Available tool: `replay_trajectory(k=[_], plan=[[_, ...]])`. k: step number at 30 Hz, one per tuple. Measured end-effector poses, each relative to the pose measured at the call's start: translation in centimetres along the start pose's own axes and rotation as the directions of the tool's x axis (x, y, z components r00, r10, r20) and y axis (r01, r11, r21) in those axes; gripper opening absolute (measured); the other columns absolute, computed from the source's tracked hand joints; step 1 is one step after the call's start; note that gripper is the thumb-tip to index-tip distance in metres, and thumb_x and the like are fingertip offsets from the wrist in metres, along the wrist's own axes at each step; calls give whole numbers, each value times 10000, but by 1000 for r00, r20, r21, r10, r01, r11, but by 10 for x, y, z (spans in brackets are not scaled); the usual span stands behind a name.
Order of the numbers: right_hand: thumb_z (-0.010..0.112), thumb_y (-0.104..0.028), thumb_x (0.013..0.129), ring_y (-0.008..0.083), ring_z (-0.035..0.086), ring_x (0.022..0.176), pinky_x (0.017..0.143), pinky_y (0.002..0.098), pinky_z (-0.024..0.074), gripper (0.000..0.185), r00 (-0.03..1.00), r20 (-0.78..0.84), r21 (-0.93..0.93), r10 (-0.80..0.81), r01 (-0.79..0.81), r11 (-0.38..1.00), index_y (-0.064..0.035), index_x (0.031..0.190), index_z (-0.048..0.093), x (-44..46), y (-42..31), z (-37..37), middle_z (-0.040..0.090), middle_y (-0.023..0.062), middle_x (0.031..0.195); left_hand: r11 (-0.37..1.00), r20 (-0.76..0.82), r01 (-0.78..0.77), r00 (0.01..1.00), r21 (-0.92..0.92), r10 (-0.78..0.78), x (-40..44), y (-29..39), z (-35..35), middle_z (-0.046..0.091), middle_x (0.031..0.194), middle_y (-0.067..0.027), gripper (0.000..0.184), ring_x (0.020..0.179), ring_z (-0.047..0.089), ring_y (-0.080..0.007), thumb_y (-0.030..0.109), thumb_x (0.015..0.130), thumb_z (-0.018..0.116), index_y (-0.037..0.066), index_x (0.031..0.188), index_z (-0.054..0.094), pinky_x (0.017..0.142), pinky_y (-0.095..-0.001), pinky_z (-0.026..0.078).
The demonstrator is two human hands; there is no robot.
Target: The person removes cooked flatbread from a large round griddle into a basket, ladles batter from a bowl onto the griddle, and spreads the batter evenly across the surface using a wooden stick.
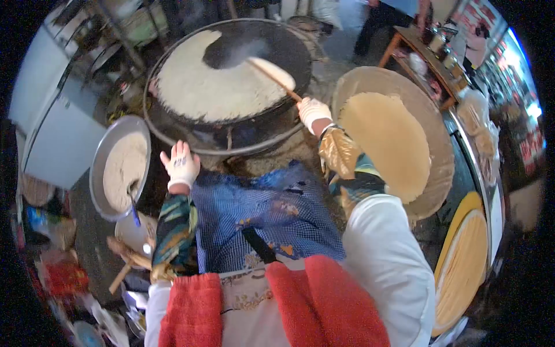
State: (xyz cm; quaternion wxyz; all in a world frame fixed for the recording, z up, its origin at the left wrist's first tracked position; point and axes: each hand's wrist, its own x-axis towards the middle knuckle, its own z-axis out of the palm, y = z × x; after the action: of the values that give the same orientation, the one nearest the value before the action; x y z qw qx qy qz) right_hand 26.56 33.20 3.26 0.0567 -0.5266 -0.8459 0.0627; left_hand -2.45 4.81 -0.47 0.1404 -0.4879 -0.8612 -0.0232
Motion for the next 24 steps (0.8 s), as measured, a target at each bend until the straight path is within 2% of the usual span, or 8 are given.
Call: replay_trajectory(k=[4,8,12,15,18,20,22,24], plan=[[400,-373,948,348,647,912,807,455,498,387,995,29,-90,-98,100,991,-52,998,610,-10,-18,2,667,191,984,996,92,-21,995,-89,29,-1,39,-47,499,1321,-115,508,1235,440,-268,335,786,580,54,1208,545,1063,-602,191],[406,-383,946,352,632,964,836,464,484,401,998,27,-39,50,-49,998,-46,981,621,6,-9,6,651,232,992,943,-2,-221,974,-248,228,-30,104,-36,528,1286,-154,531,1247,441,-291,332,784,573,11,1206,543,1084,-605,149],[402,-395,949,369,632,938,820,472,486,416,982,26,-131,-188,190,973,-49,996,629,-22,-24,7,652,227,940,965,-71,-228,973,-134,220,-39,104,-23,496,1327,-182,587,1284,407,-321,323,792,553,-24,1262,500,1093,-622,111],[358,-407,969,351,633,965,831,451,492,445,996,36,-111,79,-75,991,-49,1038,612,-5,0,10,650,226,999,967,-45,-239,971,-84,236,-36,94,-21,473,1352,-184,571,1294,397,-327,300,811,527,-25,1278,481,1092,-636,100],[345,-408,973,367,623,965,839,459,484,439,999,30,-95,32,-29,995,-63,1025,610,4,-5,3,645,236,1005,974,-19,-219,976,-60,218,-36,86,-25,485,1342,-183,559,1295,398,-328,296,811,527,-25,1267,493,1093,-634,100],[348,-388,970,381,619,953,827,475,481,424,967,122,-205,-222,244,948,-54,1026,603,-12,-13,0,638,242,1005,980,-34,-189,982,-69,187,-35,83,-23,502,1327,-179,543,1289,406,-326,295,812,529,-23,1251,511,1093,-635,98],[379,-404,949,390,632,891,784,482,497,412,972,103,-149,-212,226,963,-51,971,591,-29,-10,20,632,235,1007,986,-33,-153,988,-71,151,-33,79,-18,500,1332,-174,544,1285,412,-319,299,811,531,-19,1252,512,1094,-635,89],[379,-413,954,386,633,886,796,475,493,414,966,167,-364,-197,246,898,-58,966,591,-10,10,26,643,235,965,990,-43,-130,991,-57,127,-31,74,-14,511,1323,-162,537,1281,418,-311,303,804,538,-8,1241,523,1097,-629,83]])
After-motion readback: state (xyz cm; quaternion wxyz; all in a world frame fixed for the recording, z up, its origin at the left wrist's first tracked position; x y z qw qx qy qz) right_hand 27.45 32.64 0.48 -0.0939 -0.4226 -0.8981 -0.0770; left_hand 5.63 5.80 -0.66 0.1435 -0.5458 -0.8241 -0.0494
